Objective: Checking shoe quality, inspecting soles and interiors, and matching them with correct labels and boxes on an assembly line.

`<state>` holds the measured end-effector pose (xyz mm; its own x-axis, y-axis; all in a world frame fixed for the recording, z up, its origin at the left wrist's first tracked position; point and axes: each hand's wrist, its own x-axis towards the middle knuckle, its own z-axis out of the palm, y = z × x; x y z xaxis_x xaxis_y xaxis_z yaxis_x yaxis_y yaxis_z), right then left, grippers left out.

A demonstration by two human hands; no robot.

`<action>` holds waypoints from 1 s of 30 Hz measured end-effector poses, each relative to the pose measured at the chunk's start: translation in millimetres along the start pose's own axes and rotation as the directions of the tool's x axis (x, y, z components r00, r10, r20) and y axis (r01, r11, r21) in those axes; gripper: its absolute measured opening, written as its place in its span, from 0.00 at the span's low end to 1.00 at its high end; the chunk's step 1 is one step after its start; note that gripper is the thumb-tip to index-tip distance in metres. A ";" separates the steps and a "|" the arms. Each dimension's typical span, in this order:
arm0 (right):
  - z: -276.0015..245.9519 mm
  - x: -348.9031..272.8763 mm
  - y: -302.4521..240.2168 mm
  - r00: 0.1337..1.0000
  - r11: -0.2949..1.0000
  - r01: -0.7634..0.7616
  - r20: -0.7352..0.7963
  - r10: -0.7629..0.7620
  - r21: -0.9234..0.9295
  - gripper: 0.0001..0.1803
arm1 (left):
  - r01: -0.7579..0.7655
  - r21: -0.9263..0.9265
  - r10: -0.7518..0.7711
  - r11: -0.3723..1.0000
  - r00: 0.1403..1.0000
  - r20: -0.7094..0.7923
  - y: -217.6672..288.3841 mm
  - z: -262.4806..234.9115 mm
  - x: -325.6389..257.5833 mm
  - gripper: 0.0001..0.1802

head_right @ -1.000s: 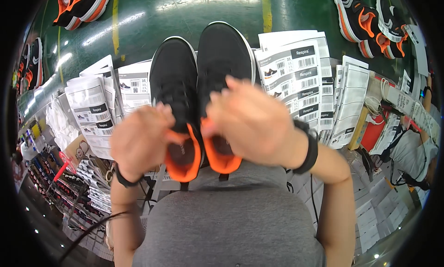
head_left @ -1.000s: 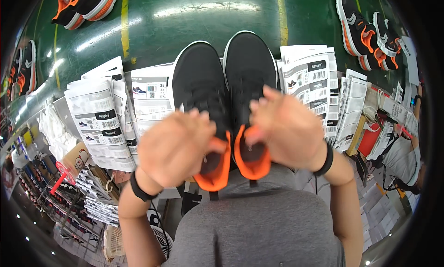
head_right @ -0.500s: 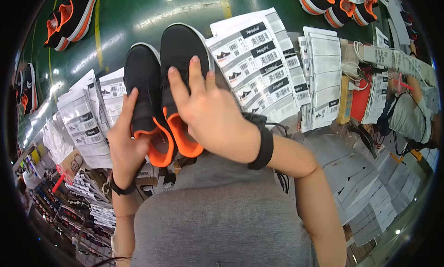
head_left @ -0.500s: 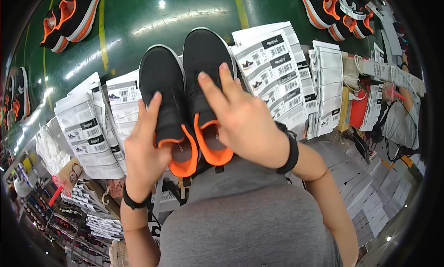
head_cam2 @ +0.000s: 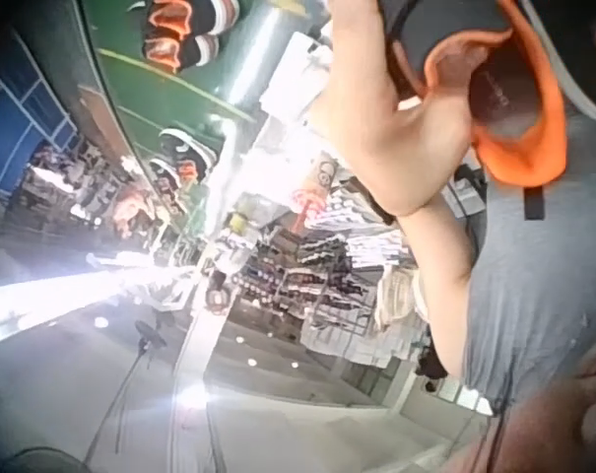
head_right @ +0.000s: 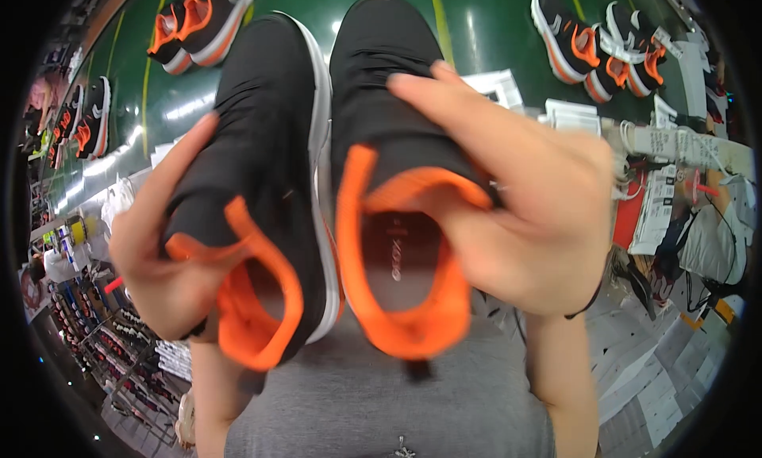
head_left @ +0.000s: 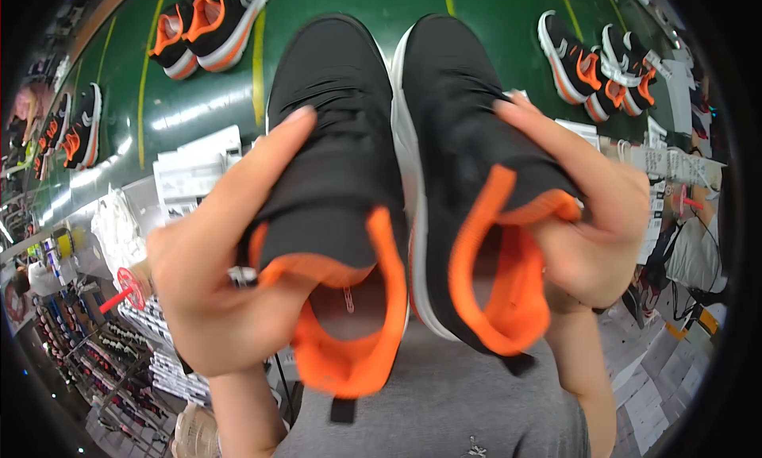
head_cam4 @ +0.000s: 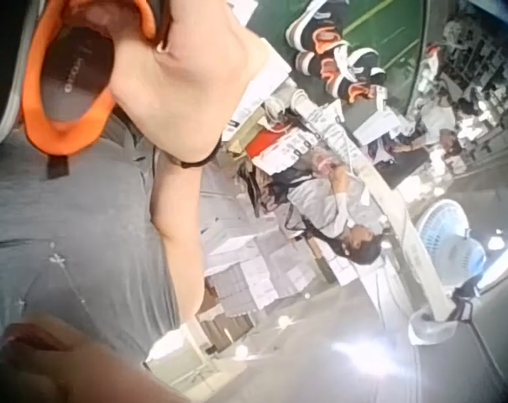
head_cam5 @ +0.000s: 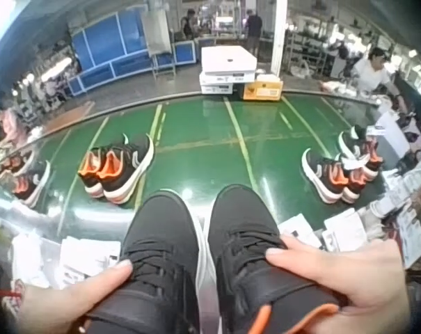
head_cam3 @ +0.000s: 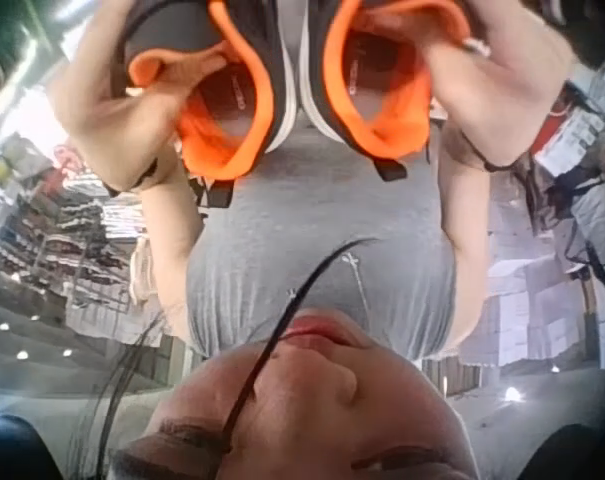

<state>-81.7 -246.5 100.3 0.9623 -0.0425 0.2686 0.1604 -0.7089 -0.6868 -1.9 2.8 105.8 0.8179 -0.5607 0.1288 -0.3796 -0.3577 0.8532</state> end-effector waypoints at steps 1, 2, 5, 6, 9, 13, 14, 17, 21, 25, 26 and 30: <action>-7.1 -3.3 -0.3 0.993 0.991 -0.035 -0.111 0.049 0.128 0.28 | -0.042 -0.127 0.030 0.991 0.995 -0.090 7.7 -4.3 -3.0 0.36; -3.2 -7.9 1.5 0.926 0.812 -0.080 -0.259 0.275 0.578 0.29 | -0.137 -0.491 0.018 0.860 0.971 -0.239 0.6 -0.1 -6.2 0.29; 41.3 -48.2 63.4 0.831 0.019 0.194 -0.175 0.528 0.981 0.28 | 0.221 -0.948 -0.530 0.229 0.845 0.069 -4.0 -19.4 2.8 0.31; 45.8 -50.9 57.1 0.864 0.141 0.106 -0.161 0.477 0.984 0.28 | 0.187 -0.958 -0.525 0.215 0.850 0.049 -21.4 -7.7 40.7 0.30; 65.1 29.9 65.2 0.912 0.516 -0.107 -0.123 0.391 0.850 0.28 | 0.148 -0.976 -0.489 0.160 0.871 0.052 -36.9 48.9 43.4 0.29; 33.8 -116.4 59.6 0.927 0.834 -0.358 0.050 0.372 0.420 0.29 | 0.112 -0.990 -0.511 0.081 0.858 0.056 -89.9 85.2 38.4 0.27; 31.6 -131.2 63.0 0.918 0.873 -0.395 0.089 0.386 0.287 0.29 | 0.111 -0.992 -0.513 0.065 0.856 0.062 -105.5 90.3 36.3 0.27; 27.6 -128.2 68.7 0.868 0.875 -0.483 0.118 0.482 -0.016 0.29 | 0.149 -0.989 -0.494 -0.016 0.859 0.137 -157.6 107.7 77.2 0.25; 9.0 13.2 159.2 0.753 0.664 -0.250 -0.289 0.591 0.705 0.32 | 0.022 -0.564 -0.108 0.826 0.987 -0.120 -135.4 96.7 159.4 0.27; 46.5 63.8 176.2 0.870 0.869 -0.468 -0.092 0.485 0.162 0.31 | -0.126 0.399 0.163 0.908 0.985 -0.059 -163.9 145.6 218.6 0.25; 71.5 69.2 171.2 0.868 0.865 -0.496 -0.063 0.492 -0.078 0.32 | -0.121 0.458 0.192 0.880 0.975 -0.111 -180.8 158.4 221.6 0.24; 63.8 -20.5 98.9 0.908 0.906 -0.265 -0.402 0.119 -0.330 0.22 | -0.145 0.299 0.122 0.943 0.988 0.093 -157.0 158.2 199.0 0.22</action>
<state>-71.6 -270.8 -16.2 0.8042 -0.4060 0.4340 -0.1819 -0.8634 -0.4706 152.1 -170.8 -82.4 0.7214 -0.6675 0.1845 -0.6059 -0.4794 0.6348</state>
